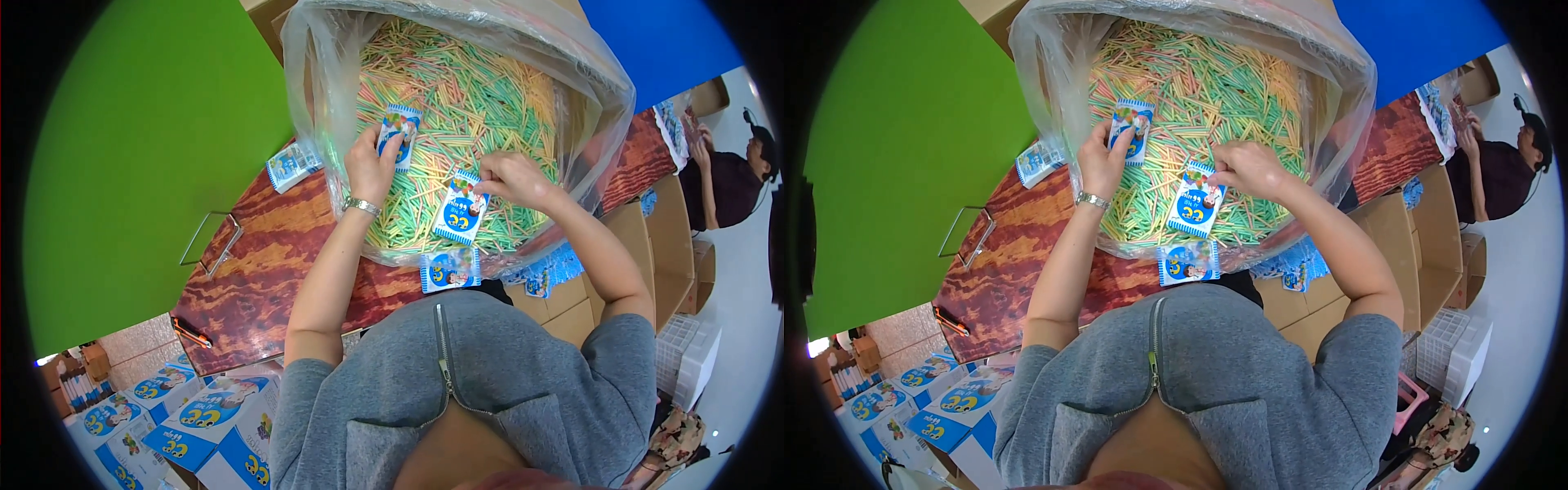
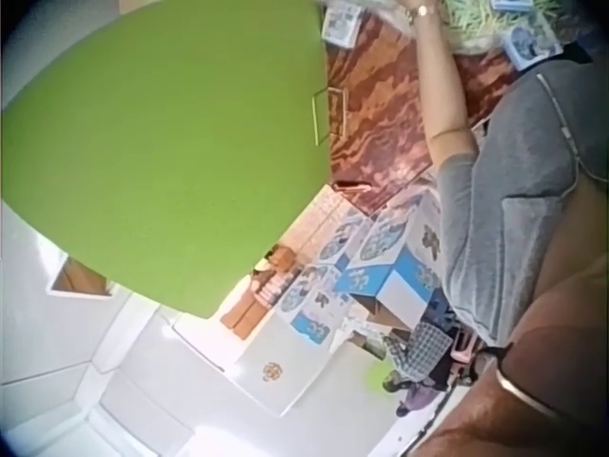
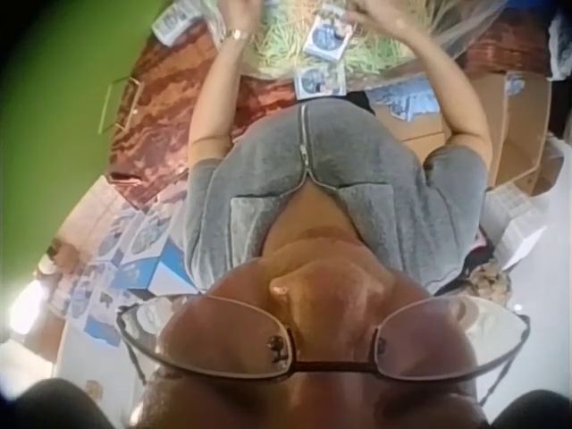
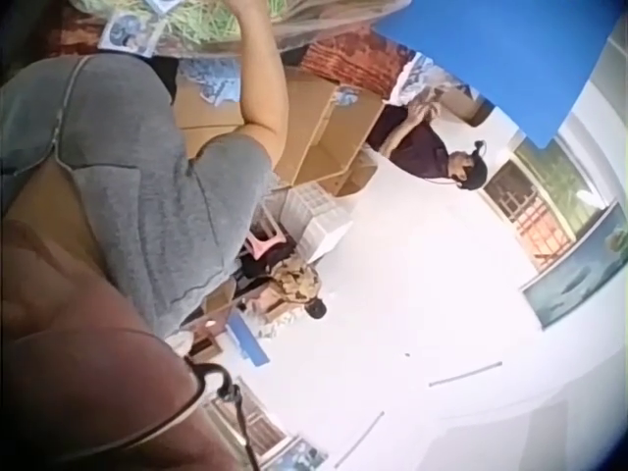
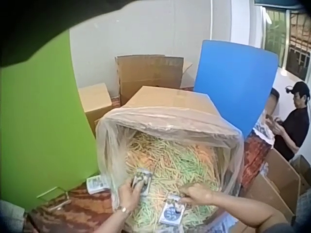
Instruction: Sorting and grouping small blue pouches from a large bag of filler material.
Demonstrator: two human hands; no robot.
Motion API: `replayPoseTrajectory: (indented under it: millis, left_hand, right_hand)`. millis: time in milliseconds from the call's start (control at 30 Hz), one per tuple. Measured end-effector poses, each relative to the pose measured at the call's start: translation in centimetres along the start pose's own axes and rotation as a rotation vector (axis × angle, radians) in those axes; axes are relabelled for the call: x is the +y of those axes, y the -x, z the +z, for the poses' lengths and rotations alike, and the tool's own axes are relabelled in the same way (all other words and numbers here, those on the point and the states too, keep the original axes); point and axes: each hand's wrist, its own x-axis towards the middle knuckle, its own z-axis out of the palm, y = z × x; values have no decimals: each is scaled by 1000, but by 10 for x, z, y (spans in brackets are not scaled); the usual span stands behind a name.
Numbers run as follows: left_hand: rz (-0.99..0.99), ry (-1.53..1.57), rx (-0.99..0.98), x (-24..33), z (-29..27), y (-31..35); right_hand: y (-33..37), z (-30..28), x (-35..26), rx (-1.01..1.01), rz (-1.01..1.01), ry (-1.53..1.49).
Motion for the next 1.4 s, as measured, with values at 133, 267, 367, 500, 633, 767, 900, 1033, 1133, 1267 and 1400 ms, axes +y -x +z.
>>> replayPoseTrajectory:
  millis: [133, 267, 367, 500, 633, 767, 900, 1033, 1133, 1267, 1400]
  left_hand:
    - [130, -135, 130, 5, 2, 3]
    - [529, -281, 230, 25, -4, 18]
    - [591, -178, 96, 32, 2, 45]
    - [430, -62, -55, 56, 10, 62]
    - [133, 228, -313, 36, 15, 56]
    - [-59, 522, -496, 36, 18, 53]
    - [111, 262, -431, 52, 4, 43]
    - [107, 284, -318, 42, 7, 43]
    - [2, 251, -273, 37, 7, 41]
    - [-68, 380, -302, 46, 6, 39]
    - [-97, 383, -321, 41, 3, 40]
  right_hand:
    - [3, 9, 2, 126, -89, 65]
    - [6, 8, 2, 241, -115, 210]
    - [5, 6, -1, 273, -95, 224]
    - [6, -11, -15, 334, -185, 336]
    - [5, -22, -31, 454, -278, 34]
    - [4, -24, -37, 338, -157, -295]
    - [-1, -29, -38, 309, -222, -196]
    - [-7, -40, -39, 183, -265, -313]
    - [-28, -53, 7, 313, -134, -402]
    - [-64, -60, 73, 376, 188, 420]
    - [-88, -54, 62, 279, 324, 444]
